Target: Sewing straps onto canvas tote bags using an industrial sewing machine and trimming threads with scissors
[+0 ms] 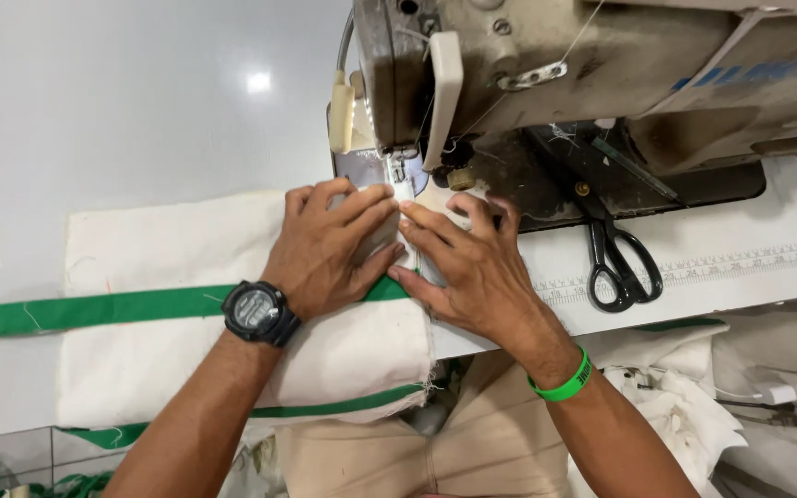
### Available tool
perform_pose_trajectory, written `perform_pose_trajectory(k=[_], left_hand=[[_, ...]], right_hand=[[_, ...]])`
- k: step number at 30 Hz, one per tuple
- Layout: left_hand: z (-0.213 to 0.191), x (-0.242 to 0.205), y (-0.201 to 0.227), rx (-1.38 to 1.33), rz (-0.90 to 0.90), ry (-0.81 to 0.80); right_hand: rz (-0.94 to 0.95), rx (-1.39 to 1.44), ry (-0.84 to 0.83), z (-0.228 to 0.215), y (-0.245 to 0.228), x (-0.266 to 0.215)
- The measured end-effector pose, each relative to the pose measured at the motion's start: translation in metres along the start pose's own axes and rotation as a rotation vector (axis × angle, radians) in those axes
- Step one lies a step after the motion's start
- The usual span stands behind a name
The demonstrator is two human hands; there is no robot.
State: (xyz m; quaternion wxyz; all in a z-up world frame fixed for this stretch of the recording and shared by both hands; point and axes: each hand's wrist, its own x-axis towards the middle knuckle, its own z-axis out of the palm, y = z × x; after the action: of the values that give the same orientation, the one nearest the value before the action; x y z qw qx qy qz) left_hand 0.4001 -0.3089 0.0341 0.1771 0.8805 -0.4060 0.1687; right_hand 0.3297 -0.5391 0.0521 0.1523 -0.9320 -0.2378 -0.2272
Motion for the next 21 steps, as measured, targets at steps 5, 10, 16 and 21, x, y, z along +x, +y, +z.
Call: perform_pose_trajectory(k=[5, 10, 16, 21], left_hand=[[-0.002, 0.008, -0.008, 0.002, 0.008, 0.005], [-0.001, 0.010, -0.011, 0.003, 0.005, 0.010], [0.000, 0.010, -0.012, 0.003, 0.007, 0.010], [0.001, 0.010, -0.013, -0.011, 0.013, 0.024]], right_hand=[[0.092, -0.011, -0.099, 0.003, 0.000, 0.006], [0.137, 0.040, -0.176, 0.001, 0.001, 0.010], [0.130, 0.040, -0.209, 0.020, 0.013, -0.002], [0.158, 0.206, -0.234, 0.001, 0.022, 0.013]])
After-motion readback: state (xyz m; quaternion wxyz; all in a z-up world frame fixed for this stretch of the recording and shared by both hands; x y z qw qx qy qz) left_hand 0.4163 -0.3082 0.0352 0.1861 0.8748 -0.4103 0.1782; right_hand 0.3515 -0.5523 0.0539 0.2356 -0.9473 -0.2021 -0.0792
